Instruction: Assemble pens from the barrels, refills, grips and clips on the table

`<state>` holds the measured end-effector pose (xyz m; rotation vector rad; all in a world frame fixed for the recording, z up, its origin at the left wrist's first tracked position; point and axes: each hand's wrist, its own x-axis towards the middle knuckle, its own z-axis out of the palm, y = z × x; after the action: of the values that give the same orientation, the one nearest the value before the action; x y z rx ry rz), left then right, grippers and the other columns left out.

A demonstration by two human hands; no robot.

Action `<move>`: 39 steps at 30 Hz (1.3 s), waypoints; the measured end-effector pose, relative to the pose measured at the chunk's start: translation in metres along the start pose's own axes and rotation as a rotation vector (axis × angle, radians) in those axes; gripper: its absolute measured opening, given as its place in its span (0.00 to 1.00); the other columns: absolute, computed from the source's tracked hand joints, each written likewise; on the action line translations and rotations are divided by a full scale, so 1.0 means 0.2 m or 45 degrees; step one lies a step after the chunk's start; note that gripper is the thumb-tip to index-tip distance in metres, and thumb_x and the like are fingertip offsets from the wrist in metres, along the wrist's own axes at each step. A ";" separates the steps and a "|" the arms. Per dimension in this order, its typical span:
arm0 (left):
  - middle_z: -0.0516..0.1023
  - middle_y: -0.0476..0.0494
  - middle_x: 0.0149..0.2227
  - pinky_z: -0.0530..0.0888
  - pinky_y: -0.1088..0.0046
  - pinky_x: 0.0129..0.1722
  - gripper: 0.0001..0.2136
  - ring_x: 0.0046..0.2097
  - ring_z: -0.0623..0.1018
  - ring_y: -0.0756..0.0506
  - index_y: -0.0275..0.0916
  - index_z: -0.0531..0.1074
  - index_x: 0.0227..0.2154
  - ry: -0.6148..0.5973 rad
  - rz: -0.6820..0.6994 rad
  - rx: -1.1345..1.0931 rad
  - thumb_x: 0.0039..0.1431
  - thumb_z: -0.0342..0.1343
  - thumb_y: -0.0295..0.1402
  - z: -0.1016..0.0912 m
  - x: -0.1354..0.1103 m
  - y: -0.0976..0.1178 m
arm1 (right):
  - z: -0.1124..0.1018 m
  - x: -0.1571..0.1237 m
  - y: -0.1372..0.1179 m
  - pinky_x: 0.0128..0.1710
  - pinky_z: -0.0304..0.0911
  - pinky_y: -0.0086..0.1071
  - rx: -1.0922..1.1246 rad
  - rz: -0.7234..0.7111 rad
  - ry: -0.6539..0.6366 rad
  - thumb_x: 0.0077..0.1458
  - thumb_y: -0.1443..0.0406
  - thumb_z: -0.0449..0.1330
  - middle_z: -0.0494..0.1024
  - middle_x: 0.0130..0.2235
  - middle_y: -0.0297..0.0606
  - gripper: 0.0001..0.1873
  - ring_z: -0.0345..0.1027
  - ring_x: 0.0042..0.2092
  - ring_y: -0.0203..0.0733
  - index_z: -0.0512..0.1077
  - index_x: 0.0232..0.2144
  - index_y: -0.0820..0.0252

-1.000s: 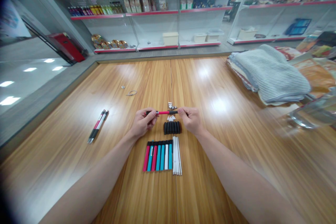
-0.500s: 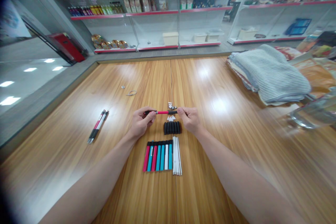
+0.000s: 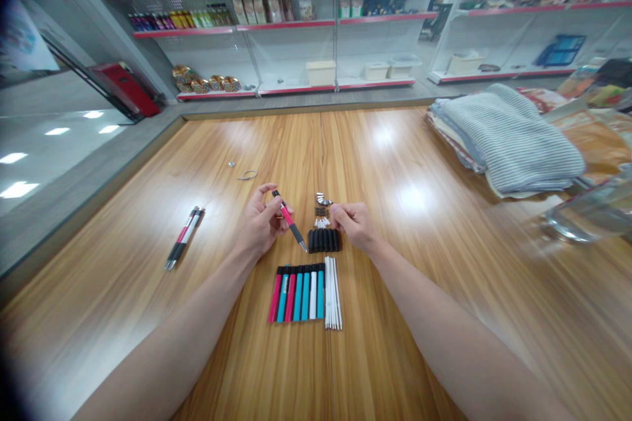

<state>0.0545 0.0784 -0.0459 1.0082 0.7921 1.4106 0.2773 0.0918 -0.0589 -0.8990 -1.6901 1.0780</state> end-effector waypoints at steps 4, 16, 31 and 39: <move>0.77 0.50 0.27 0.63 0.81 0.12 0.15 0.16 0.69 0.53 0.42 0.57 0.44 -0.053 -0.016 0.013 0.59 0.57 0.37 0.01 -0.01 0.00 | 0.00 0.01 -0.01 0.21 0.47 0.29 -0.048 0.000 -0.021 0.63 0.53 0.51 0.60 0.17 0.31 0.28 0.54 0.20 0.31 0.67 0.16 0.63; 0.75 0.52 0.24 0.59 0.83 0.11 0.14 0.13 0.64 0.56 0.40 0.60 0.42 -0.119 -0.010 0.091 0.59 0.57 0.36 0.01 -0.01 -0.02 | 0.00 0.01 0.01 0.22 0.47 0.29 -0.106 0.003 -0.032 0.62 0.54 0.52 0.59 0.17 0.30 0.26 0.53 0.20 0.31 0.65 0.16 0.63; 0.74 0.52 0.23 0.56 0.84 0.10 0.16 0.13 0.64 0.56 0.40 0.62 0.45 -0.110 -0.052 0.156 0.57 0.58 0.40 0.02 -0.03 0.00 | 0.00 0.01 0.00 0.22 0.47 0.29 -0.154 0.008 -0.039 0.61 0.54 0.52 0.59 0.17 0.30 0.26 0.53 0.21 0.31 0.64 0.16 0.62; 0.73 0.52 0.21 0.54 0.84 0.11 0.16 0.12 0.62 0.57 0.39 0.63 0.44 -0.167 -0.055 0.196 0.58 0.58 0.40 0.02 -0.04 0.00 | 0.00 0.01 -0.01 0.23 0.47 0.29 -0.153 0.003 -0.048 0.61 0.55 0.52 0.59 0.18 0.30 0.25 0.53 0.21 0.31 0.64 0.16 0.63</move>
<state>0.0588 0.0703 -0.0458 1.1823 0.8300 1.2474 0.2760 0.0934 -0.0567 -0.9619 -1.8008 1.0087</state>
